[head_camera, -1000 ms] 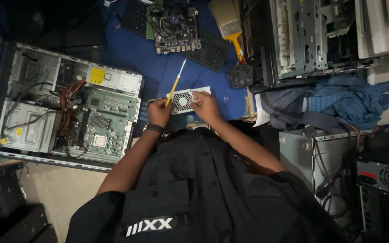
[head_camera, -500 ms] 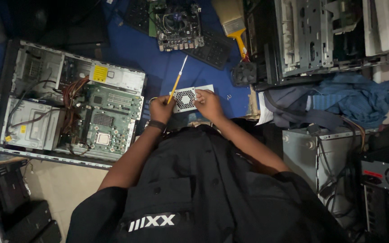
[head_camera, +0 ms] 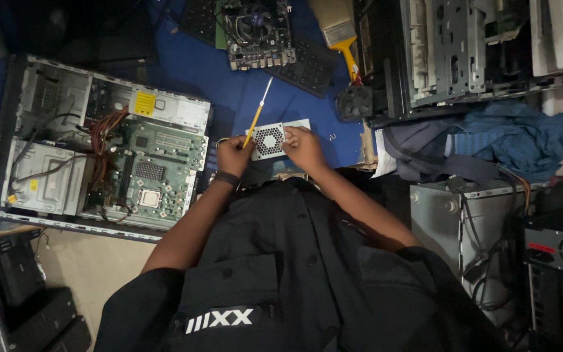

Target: The person uses a yellow screwdriver to fasten screws into a white computer power supply unit on a blue workbench. The person repeatedly picks up screws, aligns them, and tightens them into the unit while handling the unit and screwdriver throughout the clip.

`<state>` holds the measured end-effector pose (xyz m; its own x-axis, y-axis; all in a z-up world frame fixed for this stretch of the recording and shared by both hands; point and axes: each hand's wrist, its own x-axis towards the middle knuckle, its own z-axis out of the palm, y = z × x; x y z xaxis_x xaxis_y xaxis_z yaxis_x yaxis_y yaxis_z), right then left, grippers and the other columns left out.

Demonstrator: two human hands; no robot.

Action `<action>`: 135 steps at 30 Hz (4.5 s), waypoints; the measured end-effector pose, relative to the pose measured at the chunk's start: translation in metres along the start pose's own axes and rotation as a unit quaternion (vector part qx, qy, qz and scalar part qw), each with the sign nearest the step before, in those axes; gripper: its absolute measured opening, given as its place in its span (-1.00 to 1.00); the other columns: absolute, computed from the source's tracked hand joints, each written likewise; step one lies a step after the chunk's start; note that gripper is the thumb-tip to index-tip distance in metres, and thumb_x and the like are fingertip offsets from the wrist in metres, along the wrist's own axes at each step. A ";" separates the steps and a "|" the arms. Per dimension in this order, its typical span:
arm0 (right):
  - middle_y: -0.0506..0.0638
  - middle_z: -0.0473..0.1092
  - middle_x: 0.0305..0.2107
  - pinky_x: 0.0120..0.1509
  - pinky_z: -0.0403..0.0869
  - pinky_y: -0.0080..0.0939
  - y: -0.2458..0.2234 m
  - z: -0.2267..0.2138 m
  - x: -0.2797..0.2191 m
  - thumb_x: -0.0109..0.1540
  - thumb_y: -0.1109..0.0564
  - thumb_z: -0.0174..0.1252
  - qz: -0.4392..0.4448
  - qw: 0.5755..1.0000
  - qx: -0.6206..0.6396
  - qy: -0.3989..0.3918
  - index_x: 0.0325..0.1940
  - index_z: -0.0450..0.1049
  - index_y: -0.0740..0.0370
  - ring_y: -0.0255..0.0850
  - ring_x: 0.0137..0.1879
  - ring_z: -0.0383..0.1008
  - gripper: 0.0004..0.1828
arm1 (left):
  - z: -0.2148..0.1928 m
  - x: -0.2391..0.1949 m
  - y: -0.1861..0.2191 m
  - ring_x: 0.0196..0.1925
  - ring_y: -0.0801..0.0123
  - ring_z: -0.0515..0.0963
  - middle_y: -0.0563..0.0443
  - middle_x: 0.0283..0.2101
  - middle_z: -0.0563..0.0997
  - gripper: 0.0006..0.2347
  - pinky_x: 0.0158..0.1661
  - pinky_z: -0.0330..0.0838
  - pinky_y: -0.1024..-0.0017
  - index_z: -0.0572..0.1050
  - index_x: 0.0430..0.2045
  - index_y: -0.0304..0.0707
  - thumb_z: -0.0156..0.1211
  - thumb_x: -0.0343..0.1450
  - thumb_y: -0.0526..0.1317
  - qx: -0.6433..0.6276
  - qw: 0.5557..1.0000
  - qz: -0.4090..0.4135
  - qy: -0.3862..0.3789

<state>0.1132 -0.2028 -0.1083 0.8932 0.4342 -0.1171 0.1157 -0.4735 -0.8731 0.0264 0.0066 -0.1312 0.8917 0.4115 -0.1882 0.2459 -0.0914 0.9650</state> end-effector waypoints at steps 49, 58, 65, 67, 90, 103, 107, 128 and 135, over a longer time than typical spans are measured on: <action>-0.30 0.15 -0.66 -0.48 0.10 -0.34 0.075 -0.179 -0.261 0.32 0.00 0.25 0.257 0.938 0.147 0.180 -0.52 0.29 0.13 -0.51 -0.52 0.07 -0.60 | 0.247 0.041 0.037 0.08 0.18 0.55 0.03 -0.09 0.65 -0.81 0.03 0.35 0.15 0.66 -0.32 -0.08 0.13 0.30 -0.24 0.589 0.626 0.398 -0.321; -0.28 0.20 -0.66 -0.49 0.14 -0.37 0.077 -0.192 -0.255 0.33 -0.01 0.21 0.246 0.941 0.180 0.147 -0.51 0.29 0.13 -0.50 -0.54 0.12 -0.61 | 0.251 0.041 0.038 0.06 0.14 0.55 -0.06 -0.07 0.63 -0.77 -0.01 0.37 0.18 0.61 -0.18 -0.20 0.11 0.33 -0.27 0.607 0.605 0.409 -0.313; -0.27 0.17 -0.63 -0.45 0.14 -0.33 0.079 -0.201 -0.247 0.33 -0.02 0.19 0.250 0.947 0.175 0.097 -0.49 0.31 0.13 -0.48 -0.50 0.11 -0.63 | 0.228 -0.001 0.070 -0.14 0.12 0.62 -0.12 -0.20 0.63 -0.89 -0.09 0.51 0.22 0.52 -0.22 -0.27 0.10 0.45 -0.34 0.232 0.905 0.276 -0.227; -0.26 0.15 -0.64 -0.45 0.14 -0.31 0.077 -0.205 -0.243 0.33 -0.03 0.21 0.230 0.965 0.103 0.069 -0.51 0.30 0.15 -0.48 -0.49 0.09 -0.60 | 0.218 -0.012 0.078 -0.28 0.31 0.63 -0.06 -0.25 0.61 -0.91 -0.23 0.51 0.36 0.48 -0.15 -0.34 0.09 0.52 -0.35 0.028 0.967 0.193 -0.167; -0.26 0.13 -0.65 -0.43 0.11 -0.29 0.032 -0.187 -0.215 0.29 -0.06 0.26 0.214 0.973 0.041 -0.074 -0.50 0.37 0.21 -0.47 -0.48 0.07 -0.60 | 0.100 -0.011 0.112 -0.07 0.41 0.63 -0.06 -0.09 0.64 -0.83 0.01 0.56 0.43 0.53 -0.07 -0.39 0.14 0.55 -0.27 -0.446 0.868 -0.154 -0.154; -0.25 0.23 -0.55 -0.38 0.23 -0.38 -0.009 -0.158 -0.192 0.27 0.07 0.30 0.188 0.979 0.037 -0.076 -0.34 0.43 0.20 -0.49 -0.42 0.17 -0.78 | 0.058 0.005 0.111 -0.03 0.35 0.63 -0.11 -0.04 0.64 -0.84 0.07 0.56 0.35 0.52 -0.08 -0.40 0.11 0.56 -0.27 -0.455 0.869 -0.132 -0.142; -0.10 0.43 -0.37 -0.36 0.30 -0.39 -0.034 -0.156 -0.181 0.18 0.30 0.31 0.211 0.951 0.220 -0.049 -0.04 0.44 0.26 -0.41 -0.37 0.36 -0.71 | 0.044 0.007 0.111 -0.04 0.34 0.64 -0.12 -0.07 0.63 -0.83 0.02 0.58 0.38 0.51 -0.08 -0.39 0.12 0.54 -0.26 -0.468 0.867 -0.148 -0.088; 0.26 0.47 -0.03 0.02 0.65 -0.14 -0.226 -0.183 -0.131 0.36 0.27 0.27 -0.166 0.960 0.105 0.199 0.05 0.41 0.41 -0.08 -0.04 0.63 -0.75 | 0.025 0.011 0.074 -0.21 0.38 0.60 -0.07 -0.21 0.57 -0.78 -0.07 0.57 0.45 0.51 -0.22 -0.38 0.14 0.60 -0.14 -0.540 0.780 -0.265 -0.171; 0.18 0.54 -0.13 0.06 0.60 -0.25 -0.274 -0.197 -0.091 0.23 0.24 0.45 -0.218 0.958 -0.059 0.179 -0.01 0.52 0.39 -0.16 -0.05 0.63 -0.68 | -0.010 -0.008 0.156 0.06 0.06 0.57 -0.22 0.03 0.56 -0.72 0.09 0.45 0.22 0.47 0.05 -0.35 0.20 0.52 -0.17 -0.005 0.984 0.147 -0.096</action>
<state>0.0856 -0.2631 0.2349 0.8382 0.3303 0.4339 0.5406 -0.3991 -0.7406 0.0541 -0.0016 0.0229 0.9794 0.1893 0.0697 -0.0370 -0.1713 0.9845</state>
